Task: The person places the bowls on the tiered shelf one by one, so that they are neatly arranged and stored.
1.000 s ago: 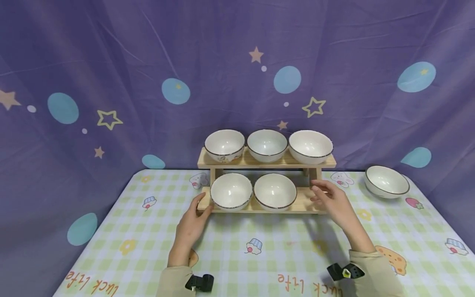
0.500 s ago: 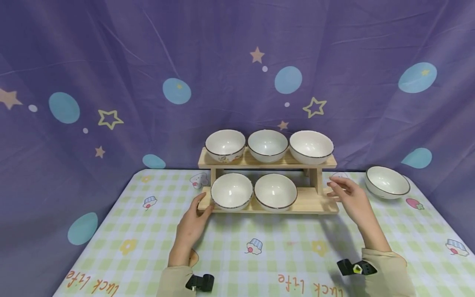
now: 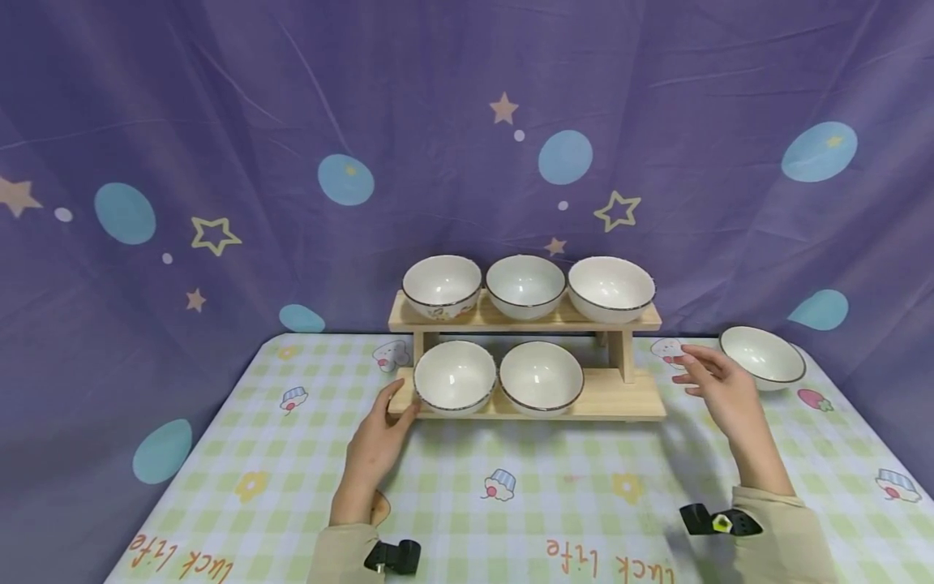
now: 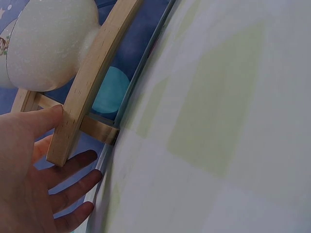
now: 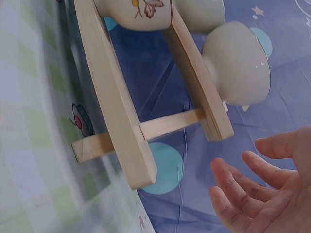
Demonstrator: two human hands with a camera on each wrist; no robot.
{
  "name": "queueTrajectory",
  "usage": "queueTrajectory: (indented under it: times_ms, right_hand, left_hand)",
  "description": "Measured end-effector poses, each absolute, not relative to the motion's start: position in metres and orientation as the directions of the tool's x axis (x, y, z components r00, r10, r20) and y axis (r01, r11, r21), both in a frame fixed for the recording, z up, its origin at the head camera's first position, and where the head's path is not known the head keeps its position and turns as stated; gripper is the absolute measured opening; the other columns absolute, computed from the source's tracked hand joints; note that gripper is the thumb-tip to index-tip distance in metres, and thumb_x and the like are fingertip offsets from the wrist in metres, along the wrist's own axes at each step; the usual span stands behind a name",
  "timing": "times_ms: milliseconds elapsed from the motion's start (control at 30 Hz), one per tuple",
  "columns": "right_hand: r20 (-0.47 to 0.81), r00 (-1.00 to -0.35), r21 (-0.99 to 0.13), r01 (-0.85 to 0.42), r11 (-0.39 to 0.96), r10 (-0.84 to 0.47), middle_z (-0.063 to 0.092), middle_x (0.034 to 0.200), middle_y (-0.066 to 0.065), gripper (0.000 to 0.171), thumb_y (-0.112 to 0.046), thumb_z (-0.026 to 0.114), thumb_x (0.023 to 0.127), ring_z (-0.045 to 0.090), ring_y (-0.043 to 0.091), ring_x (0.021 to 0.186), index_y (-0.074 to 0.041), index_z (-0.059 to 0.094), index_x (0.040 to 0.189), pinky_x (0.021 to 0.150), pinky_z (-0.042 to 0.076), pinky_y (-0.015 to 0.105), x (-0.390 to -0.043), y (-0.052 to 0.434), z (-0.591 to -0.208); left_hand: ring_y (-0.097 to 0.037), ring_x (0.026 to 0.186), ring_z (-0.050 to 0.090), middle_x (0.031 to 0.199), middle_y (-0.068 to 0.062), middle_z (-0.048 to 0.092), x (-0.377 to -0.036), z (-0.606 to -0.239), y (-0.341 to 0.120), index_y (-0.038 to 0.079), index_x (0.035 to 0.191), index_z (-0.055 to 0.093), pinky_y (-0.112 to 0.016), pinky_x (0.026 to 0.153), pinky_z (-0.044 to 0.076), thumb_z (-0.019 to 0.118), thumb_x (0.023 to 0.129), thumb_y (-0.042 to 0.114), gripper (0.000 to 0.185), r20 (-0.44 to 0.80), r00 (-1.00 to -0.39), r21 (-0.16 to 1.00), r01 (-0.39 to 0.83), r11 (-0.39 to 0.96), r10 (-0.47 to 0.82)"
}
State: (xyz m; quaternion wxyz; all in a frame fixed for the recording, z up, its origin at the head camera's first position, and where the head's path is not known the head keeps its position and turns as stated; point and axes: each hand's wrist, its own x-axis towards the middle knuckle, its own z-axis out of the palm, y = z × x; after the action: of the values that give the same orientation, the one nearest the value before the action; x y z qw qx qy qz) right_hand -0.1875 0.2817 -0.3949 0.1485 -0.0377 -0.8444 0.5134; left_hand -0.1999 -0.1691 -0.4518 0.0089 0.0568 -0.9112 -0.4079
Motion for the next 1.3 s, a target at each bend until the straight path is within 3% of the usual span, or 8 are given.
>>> queueTrajectory:
  times_ms: [133,200,333,433,567,867,1033,1300]
  right_hand:
    - [0.202,-0.943,-0.886,-0.060,0.460,0.264,0.068,0.106,-0.008,0.049,-0.029,0.050,0.105,0.064,-0.007,0.075,0.008,0.050,0.137,0.067,0.054,0.017,-0.189,0.286,-0.397]
    - [0.195,-0.941,-0.898,-0.058,0.436,0.276,0.066,0.101,-0.016,0.048,-0.028,0.051,0.105,0.065,-0.007,0.075,0.007,0.050,0.137,0.066,0.054,0.017,-0.190,0.288,-0.398]
    - [0.173,-0.939,-0.940,-0.067,0.336,0.298,0.063,0.094,-0.030,0.036,-0.029,0.055,0.103,0.066,-0.005,0.076,-0.006,0.058,0.130,0.066,0.053,0.015,-0.189,0.297,-0.400]
    - [0.148,-0.934,-0.972,-0.078,0.220,0.325,0.066,0.092,-0.027,0.022,-0.032,0.060,0.100,0.068,-0.003,0.076,-0.021,0.062,0.119,0.066,0.053,0.015,-0.187,0.305,-0.400]
    - [0.134,-0.924,-0.990,-0.113,0.079,0.359,0.071,0.091,-0.021,0.012,-0.027,0.065,0.098,0.069,-0.001,0.074,-0.027,0.065,0.110,0.064,0.053,0.014,-0.185,0.318,-0.399]
    - [0.198,-0.892,-0.976,-0.142,0.164,0.406,0.070,0.084,-0.023,0.012,-0.016,0.062,0.099,0.068,-0.003,0.069,-0.024,0.066,0.106,0.060,0.051,0.011,-0.191,0.344,-0.399]
    - [0.246,-0.864,-0.946,-0.115,0.303,0.439,0.067,0.083,-0.027,0.012,-0.017,0.063,0.098,0.065,-0.007,0.068,-0.026,0.065,0.106,0.061,0.050,0.010,-0.197,0.359,-0.401]
    - [0.279,-0.861,-0.915,-0.105,0.389,0.425,0.065,0.082,-0.029,0.011,-0.021,0.067,0.096,0.062,-0.010,0.069,-0.030,0.064,0.103,0.060,0.047,0.008,-0.203,0.390,-0.407]
  left_hand:
    - [-0.044,0.130,0.047,0.144,-0.020,0.051,-0.199,-0.452,-0.170,0.027,0.153,0.036,-0.066,0.102,0.034,0.052,0.098,0.056,0.065,-0.030,-0.993,0.746,-0.096,0.659,-0.111]
    - [-0.043,0.129,0.048,0.143,-0.020,0.052,-0.199,-0.451,-0.170,0.027,0.153,0.036,-0.066,0.102,0.034,0.052,0.098,0.056,0.065,-0.029,-0.993,0.746,-0.096,0.659,-0.112]
    - [-0.043,0.128,0.049,0.142,-0.020,0.053,-0.200,-0.451,-0.170,0.027,0.153,0.036,-0.066,0.101,0.035,0.052,0.098,0.056,0.064,-0.027,-0.993,0.745,-0.096,0.660,-0.114]
    - [-0.042,0.127,0.050,0.140,-0.020,0.055,-0.201,-0.452,-0.168,0.027,0.153,0.036,-0.066,0.101,0.035,0.052,0.098,0.057,0.065,-0.029,-0.993,0.747,-0.096,0.658,-0.112]
    - [-0.042,0.127,0.051,0.140,-0.019,0.055,-0.201,-0.453,-0.167,0.027,0.153,0.036,-0.066,0.102,0.035,0.051,0.097,0.058,0.066,-0.028,-0.994,0.748,-0.094,0.657,-0.110]
    - [-0.041,0.126,0.052,0.139,-0.019,0.056,-0.200,-0.453,-0.170,0.027,0.153,0.036,-0.065,0.101,0.035,0.050,0.097,0.060,0.067,-0.022,-0.993,0.745,-0.093,0.661,-0.115]
    - [-0.041,0.126,0.052,0.137,-0.019,0.058,-0.200,-0.453,-0.169,0.028,0.153,0.037,-0.065,0.101,0.035,0.051,0.097,0.059,0.065,-0.019,-0.993,0.747,-0.092,0.658,-0.117]
    - [-0.042,0.128,0.050,0.141,-0.018,0.054,-0.200,-0.454,-0.169,0.027,0.152,0.037,-0.065,0.101,0.035,0.052,0.098,0.057,0.064,-0.017,-0.993,0.743,-0.093,0.663,-0.121]
